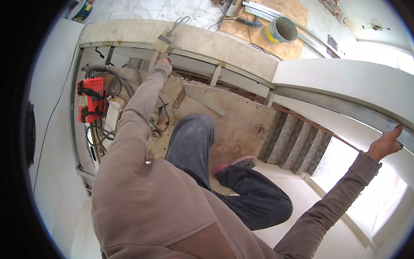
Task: The person installs a metal frame on a wall and ceiling using a hammer to secure it and a tool to cut parts of the frame.
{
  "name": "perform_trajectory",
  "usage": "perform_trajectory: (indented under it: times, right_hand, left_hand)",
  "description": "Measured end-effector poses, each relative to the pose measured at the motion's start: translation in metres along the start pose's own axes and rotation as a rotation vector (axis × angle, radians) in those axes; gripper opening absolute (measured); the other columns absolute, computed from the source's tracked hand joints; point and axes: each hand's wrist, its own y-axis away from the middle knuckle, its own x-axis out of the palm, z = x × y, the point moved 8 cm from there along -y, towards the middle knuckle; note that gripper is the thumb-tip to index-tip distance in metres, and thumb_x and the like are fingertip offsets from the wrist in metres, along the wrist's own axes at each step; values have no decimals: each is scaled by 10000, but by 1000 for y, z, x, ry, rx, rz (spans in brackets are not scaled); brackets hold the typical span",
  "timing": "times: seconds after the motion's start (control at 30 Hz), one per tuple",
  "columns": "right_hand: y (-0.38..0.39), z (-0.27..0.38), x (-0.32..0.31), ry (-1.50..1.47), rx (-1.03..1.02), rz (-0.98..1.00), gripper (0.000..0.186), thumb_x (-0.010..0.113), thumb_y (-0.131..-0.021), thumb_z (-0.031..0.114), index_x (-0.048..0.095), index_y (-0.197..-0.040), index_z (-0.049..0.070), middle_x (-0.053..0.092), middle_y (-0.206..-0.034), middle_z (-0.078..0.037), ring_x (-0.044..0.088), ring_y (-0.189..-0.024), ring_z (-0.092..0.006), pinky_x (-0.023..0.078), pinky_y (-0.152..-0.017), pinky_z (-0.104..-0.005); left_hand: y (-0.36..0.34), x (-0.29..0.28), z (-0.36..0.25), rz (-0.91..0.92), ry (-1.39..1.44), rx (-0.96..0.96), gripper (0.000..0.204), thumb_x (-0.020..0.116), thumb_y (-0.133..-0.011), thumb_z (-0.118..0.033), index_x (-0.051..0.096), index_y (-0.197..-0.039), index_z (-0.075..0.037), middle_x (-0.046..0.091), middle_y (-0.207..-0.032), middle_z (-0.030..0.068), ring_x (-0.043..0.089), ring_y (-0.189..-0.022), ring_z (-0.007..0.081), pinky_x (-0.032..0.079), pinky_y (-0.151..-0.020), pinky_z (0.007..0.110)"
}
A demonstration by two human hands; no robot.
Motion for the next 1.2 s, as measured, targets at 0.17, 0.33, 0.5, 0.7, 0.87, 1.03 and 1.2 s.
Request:
perform_trajectory:
  times: [0.17, 0.33, 0.5, 0.7, 0.87, 1.03, 1.2]
  right_hand:
    - [0, 34, -17, -9, -174, -55, 526, 697, -934, 299, 545, -858, -199, 633, -928, -196, 568, -825, -220, 492, -817, -340]
    - [-26, 5, -40, 16, -124, 9, 463, 679, -932, 200, 577, -1173, -182, 681, -1126, -193, 657, -950, -228, 517, -868, -339]
    - [-26, 11, -10, -35, -168, -16, 460, 689, -931, 220, 611, -1030, -222, 689, -1080, -221, 656, -915, -234, 518, -859, -354]
    - [-16, 26, -14, -106, -240, -42, 414, 684, -927, 172, 631, -1111, -194, 703, -1117, -186, 678, -950, -231, 525, -870, -356]
    - [-14, 32, -14, -140, -301, -41, 394, 686, -924, 162, 641, -1119, -177, 708, -1118, -171, 685, -963, -230, 527, -873, -357]
    - [-20, 23, -16, -112, -287, -34, 308, 694, -919, 147, 687, -1083, -113, 724, -1089, -127, 692, -940, -212, 529, -853, -351]
    - [-22, 11, -14, -48, -235, -40, 280, 703, -915, 141, 691, -1063, -97, 727, -1059, -122, 694, -900, -205, 529, -824, -352]
  left_hand:
    - [94, -6, -129, 95, 169, 188, 372, 686, -893, -352, 719, -1153, -88, 718, -1160, 146, 670, -1107, 325, 537, -941, 381]
    - [189, -130, -109, 44, 488, 382, 346, 666, -925, -347, 722, -1168, -107, 740, -1089, 141, 699, -1021, 326, 545, -885, 362]
    - [169, -199, -22, -280, 819, 447, 312, 643, -954, -332, 713, -1179, -128, 752, -971, 112, 702, -873, 254, 536, -799, 359]
    - [140, -296, -31, -302, 840, 345, 351, 669, -923, -411, 730, -1170, -169, 735, -1038, 152, 708, -929, 313, 543, -833, 385]
    - [125, -289, -35, -223, 485, 344, 343, 657, -927, -413, 730, -1184, -197, 712, -1149, 168, 683, -1045, 331, 537, -914, 394]
    - [115, -238, -35, -64, 204, 316, 356, 642, -936, -403, 722, -1190, -168, 697, -1182, 174, 663, -1100, 327, 529, -962, 407]
    - [95, -210, -27, -46, 117, 265, 399, 640, -933, -416, 714, -1148, -88, 699, -1169, 176, 661, -1102, 335, 527, -964, 411]
